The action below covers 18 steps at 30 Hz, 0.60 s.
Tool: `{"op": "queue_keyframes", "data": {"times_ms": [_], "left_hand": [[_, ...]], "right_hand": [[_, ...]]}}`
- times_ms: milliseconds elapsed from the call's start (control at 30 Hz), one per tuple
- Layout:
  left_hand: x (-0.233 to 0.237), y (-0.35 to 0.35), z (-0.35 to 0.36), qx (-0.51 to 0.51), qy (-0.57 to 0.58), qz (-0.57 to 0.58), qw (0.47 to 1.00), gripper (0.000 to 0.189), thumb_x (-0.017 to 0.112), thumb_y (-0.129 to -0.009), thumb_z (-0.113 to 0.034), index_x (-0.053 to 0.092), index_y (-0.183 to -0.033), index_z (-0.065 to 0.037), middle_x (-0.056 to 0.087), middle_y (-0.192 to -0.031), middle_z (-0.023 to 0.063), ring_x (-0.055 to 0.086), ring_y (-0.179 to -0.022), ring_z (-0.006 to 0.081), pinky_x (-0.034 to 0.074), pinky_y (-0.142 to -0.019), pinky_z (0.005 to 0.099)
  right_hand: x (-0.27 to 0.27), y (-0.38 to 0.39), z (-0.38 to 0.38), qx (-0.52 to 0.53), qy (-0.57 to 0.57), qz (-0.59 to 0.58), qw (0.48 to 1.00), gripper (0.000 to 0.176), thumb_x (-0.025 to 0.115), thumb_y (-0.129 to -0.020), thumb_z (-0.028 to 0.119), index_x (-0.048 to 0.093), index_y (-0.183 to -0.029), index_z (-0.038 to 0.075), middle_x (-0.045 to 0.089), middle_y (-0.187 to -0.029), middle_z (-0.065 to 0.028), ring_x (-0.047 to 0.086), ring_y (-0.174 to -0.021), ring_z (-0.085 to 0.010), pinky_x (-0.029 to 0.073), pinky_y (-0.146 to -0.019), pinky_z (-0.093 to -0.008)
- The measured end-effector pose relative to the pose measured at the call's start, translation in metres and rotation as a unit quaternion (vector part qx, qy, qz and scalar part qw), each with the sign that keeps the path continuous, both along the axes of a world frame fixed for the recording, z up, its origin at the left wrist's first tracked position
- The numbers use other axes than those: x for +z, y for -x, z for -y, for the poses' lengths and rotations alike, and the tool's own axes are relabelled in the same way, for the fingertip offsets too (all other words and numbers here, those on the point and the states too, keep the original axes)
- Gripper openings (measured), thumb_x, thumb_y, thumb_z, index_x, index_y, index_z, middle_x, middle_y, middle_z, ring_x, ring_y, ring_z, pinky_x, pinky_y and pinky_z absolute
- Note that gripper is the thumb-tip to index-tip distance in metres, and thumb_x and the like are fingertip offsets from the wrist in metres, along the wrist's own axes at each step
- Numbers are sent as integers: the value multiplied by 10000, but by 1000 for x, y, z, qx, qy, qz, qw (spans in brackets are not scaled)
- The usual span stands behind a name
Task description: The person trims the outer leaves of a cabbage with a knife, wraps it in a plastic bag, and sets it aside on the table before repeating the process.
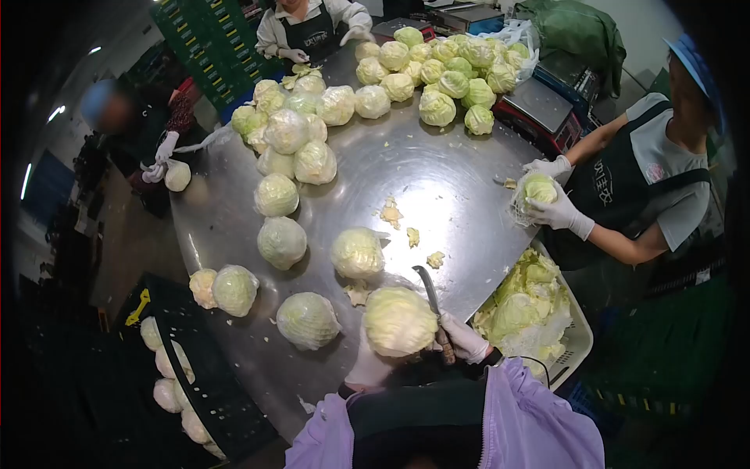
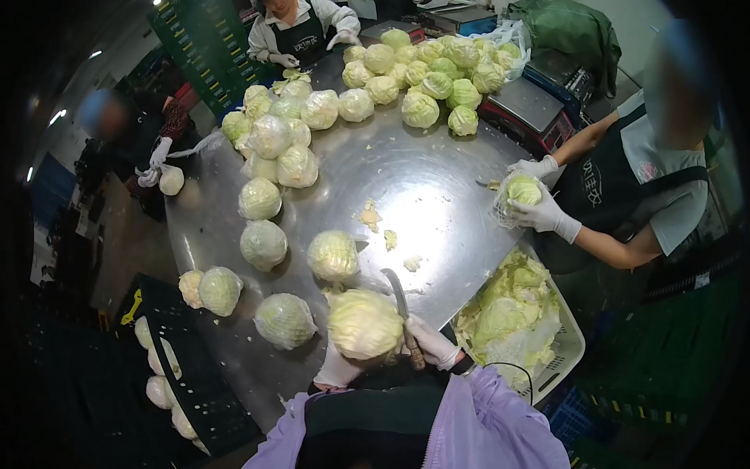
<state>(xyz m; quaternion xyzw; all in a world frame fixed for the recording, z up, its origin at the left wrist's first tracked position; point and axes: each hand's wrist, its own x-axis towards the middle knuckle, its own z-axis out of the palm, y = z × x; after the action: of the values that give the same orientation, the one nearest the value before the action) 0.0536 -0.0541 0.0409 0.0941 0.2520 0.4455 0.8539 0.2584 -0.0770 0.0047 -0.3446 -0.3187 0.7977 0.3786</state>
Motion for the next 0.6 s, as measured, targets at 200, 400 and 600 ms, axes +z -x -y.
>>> {"op": "queue_keyframes", "data": {"times_ms": [200, 400, 600], "left_hand": [[6, 27, -4, -51, -278, -372, 884, 949, 576, -867, -511, 57, -1479, -6, 123, -1531, 199, 175, -1418, 285, 237, -1124, 414], [14, 27, 7, -113, -489, -552, 666, 1297, 888, -569, -397, 54, -1474, 11, 126, -1528, 207, 168, -1419, 298, 201, -1135, 425], [15, 33, -6, -74, -234, -214, 945, 943, 734, -772, -383, 198, -1448, -3, 265, -1475, 210, 252, -1380, 319, 236, -1129, 410]], "right_hand": [[-17, 12, -4, -72, 179, -86, 977, 571, 447, -978, 439, 381, -1390, 49, 511, -1337, -93, 528, -1180, -185, 444, -986, -332], [-2, 16, -7, -76, 229, -137, 961, 538, 422, -982, 452, 460, -1330, 43, 553, -1284, -95, 552, -1141, -181, 454, -964, -325], [18, -3, 12, -11, 148, 27, 989, 551, 337, -999, 479, 549, -1203, 13, 656, -1094, -140, 571, -649, -90, 470, -583, -204]]}}
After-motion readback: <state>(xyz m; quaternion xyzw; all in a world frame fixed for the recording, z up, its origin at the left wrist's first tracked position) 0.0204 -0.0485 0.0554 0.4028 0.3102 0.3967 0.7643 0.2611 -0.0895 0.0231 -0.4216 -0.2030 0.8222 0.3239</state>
